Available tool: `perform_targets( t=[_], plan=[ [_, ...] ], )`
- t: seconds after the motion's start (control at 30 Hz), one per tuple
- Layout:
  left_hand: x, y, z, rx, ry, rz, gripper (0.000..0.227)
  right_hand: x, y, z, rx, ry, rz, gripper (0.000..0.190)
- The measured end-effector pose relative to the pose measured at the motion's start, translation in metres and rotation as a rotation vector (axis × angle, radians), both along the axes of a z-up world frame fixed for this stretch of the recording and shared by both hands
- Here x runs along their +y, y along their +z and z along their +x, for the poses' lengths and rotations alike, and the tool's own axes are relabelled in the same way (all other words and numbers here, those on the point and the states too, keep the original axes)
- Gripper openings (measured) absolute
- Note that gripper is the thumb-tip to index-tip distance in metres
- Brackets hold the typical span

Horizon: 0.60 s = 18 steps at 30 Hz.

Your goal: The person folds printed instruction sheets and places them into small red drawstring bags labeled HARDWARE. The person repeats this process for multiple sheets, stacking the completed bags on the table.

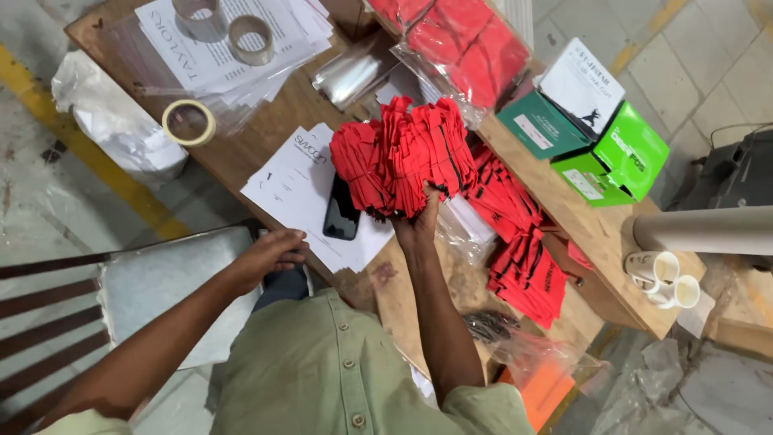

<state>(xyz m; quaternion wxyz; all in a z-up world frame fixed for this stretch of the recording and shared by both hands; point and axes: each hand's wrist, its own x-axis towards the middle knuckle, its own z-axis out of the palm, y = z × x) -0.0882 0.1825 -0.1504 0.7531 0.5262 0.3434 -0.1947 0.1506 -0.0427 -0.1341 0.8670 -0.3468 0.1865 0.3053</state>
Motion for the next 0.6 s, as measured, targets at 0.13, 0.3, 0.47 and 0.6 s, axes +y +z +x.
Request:
perform_targets(
  t=[0.13,0.3,0.47,0.6],
  plan=[
    [0.038,-0.006,0.023,-0.012,-0.020,-0.005,0.056,0.055,0.002,0.018,-0.008,0.008,0.025,0.074],
    [0.087,-0.018,0.037,-0.044,0.007,-0.073,0.056,0.144,0.007,0.050,-0.077,0.053,0.075,0.071],
    [0.125,-0.031,0.049,0.042,-0.001,-0.099,0.055,0.231,-0.011,0.104,-0.112,0.094,0.031,0.065],
    [0.149,-0.035,0.049,0.122,0.000,-0.050,0.052,0.270,-0.035,0.138,-0.075,0.190,-0.367,0.073]
  ],
)
